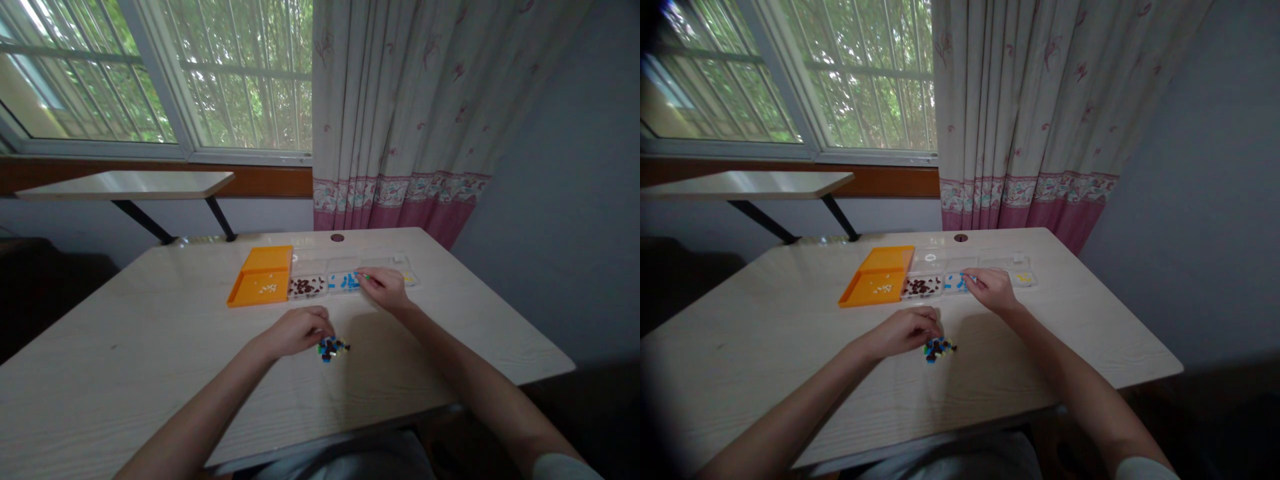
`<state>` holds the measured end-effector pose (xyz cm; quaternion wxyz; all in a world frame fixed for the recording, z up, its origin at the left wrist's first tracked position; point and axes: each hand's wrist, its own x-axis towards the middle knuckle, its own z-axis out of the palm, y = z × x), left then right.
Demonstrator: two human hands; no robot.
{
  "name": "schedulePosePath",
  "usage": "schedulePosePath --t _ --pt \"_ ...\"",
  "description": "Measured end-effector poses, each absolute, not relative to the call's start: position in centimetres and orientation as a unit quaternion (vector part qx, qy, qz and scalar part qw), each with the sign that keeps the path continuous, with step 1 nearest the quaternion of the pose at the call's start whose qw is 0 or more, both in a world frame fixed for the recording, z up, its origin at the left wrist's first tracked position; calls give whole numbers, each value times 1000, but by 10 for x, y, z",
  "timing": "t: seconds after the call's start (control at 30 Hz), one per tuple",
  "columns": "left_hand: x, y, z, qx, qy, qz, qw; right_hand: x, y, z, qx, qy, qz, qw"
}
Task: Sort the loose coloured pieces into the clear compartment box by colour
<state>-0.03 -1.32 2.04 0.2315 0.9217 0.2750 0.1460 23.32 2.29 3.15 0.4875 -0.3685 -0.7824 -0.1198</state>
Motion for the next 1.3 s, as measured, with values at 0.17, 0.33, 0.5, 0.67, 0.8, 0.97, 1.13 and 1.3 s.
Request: schedulePosePath --t 0.17,0.33,0.5,0.67,0.8,0.97,1.13,1.3 --pt "-1 -13 23 928 300 130 181 239 29 29 -397 -792 -81 458" --pt "-6 -8 19 928 333 116 116 246 43 17 -472 -807 -25 354" --pt "-9 -5 15 919 357 123 114 248 50 11 -536 -797 -16 279" --pt "-10 -4 15 922 347 124 114 246 45 16 -549 -796 -8 254" --pt "-9 -4 14 924 336 138 121 235 34 14 -493 -845 13 209" --pt "-6 -5 14 899 353 228 127 212 17 4 -392 -901 26 185" --pt "-3 -6 15 875 379 283 107 200 7 -2 -353 -903 -10 245" --pt "-3 -6 14 878 372 292 73 198 7 -6 -347 -892 -40 287"
